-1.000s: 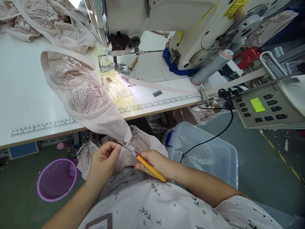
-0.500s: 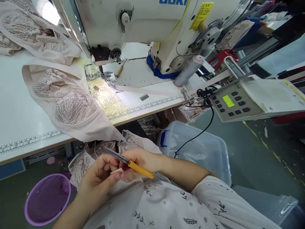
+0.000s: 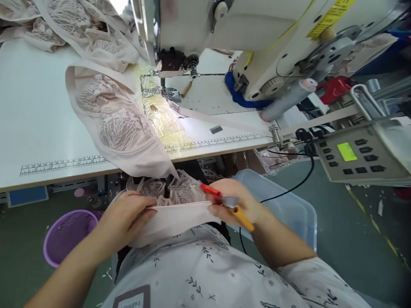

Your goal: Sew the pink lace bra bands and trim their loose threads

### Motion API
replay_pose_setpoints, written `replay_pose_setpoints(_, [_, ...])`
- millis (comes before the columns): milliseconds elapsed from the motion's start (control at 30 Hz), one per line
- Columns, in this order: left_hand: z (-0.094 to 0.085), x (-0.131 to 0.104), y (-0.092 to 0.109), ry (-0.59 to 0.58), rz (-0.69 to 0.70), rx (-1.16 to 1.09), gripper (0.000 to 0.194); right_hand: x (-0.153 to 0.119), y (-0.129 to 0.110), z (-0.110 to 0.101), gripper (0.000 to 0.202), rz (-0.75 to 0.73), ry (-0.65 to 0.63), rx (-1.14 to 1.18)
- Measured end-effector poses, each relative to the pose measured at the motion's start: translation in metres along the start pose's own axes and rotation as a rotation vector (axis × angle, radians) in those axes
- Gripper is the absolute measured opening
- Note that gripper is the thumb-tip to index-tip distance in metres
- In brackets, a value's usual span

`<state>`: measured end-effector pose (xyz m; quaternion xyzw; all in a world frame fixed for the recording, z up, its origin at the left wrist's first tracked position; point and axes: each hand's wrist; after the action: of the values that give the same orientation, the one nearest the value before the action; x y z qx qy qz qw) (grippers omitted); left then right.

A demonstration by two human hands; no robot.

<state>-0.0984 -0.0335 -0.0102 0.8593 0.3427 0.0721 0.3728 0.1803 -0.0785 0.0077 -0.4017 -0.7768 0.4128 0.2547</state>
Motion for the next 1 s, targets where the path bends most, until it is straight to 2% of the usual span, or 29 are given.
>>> replay_pose_setpoints(100, [-0.015, -0.005, -0.016, -0.104, -0.04, 0.227, 0.023, -0.019, 0.005, -0.02, 0.029, 0.087, 0.023, -0.149])
replay_pose_setpoints(233, [-0.018, -0.008, -0.019, -0.146, -0.083, 0.263, 0.025, -0.036, 0.012, -0.029, 0.026, 0.122, 0.075, -0.212])
replay_pose_setpoints(333, [-0.015, -0.006, -0.014, -0.111, -0.072, 0.205, 0.022, -0.042, 0.017, -0.029, 0.026, 0.178, 0.09, -0.244])
replay_pose_setpoints(467, [-0.013, -0.002, -0.001, -0.097, -0.03, 0.169, 0.021, -0.045, 0.02, -0.033, 0.03, 0.33, 0.071, -0.279])
replay_pose_setpoints(533, [-0.013, 0.001, 0.007, -0.104, -0.003, 0.187, 0.023, -0.042, 0.02, -0.034, 0.036, 0.395, 0.118, -0.303])
replay_pose_setpoints(600, [-0.012, 0.004, 0.014, -0.11, 0.033, 0.213, 0.024, -0.035, 0.017, -0.031, 0.039, 0.395, 0.219, -0.313])
replay_pose_setpoints(667, [-0.01, 0.007, 0.02, -0.119, 0.071, 0.241, 0.024, -0.022, 0.012, -0.022, 0.031, 0.316, 0.247, -0.255])
replay_pose_setpoints(733, [-0.008, 0.01, 0.025, -0.138, 0.099, 0.28, 0.024, -0.005, 0.005, -0.007, 0.016, 0.189, 0.147, -0.141])
replay_pose_setpoints(800, [-0.005, 0.013, 0.028, -0.162, 0.124, 0.321, 0.023, 0.014, -0.002, 0.011, 0.01, 0.05, -0.025, -0.048])
replay_pose_setpoints(900, [-0.003, 0.015, 0.029, -0.152, 0.158, 0.348, 0.023, 0.036, -0.007, 0.035, 0.006, 0.131, -0.18, -0.051])
replay_pose_setpoints(1000, [-0.002, 0.011, 0.025, -0.113, 0.156, 0.334, 0.025, 0.044, -0.007, 0.046, 0.012, 0.189, -0.194, -0.021])
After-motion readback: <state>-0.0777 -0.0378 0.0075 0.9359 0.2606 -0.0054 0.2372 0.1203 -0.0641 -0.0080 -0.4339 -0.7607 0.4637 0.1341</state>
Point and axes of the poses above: each hand's wrist, its own x-axis towards the middle knuckle, its own z-axis out of the palm, y = z × x, and after that the axes turned 7 degrees about -y, right-handed
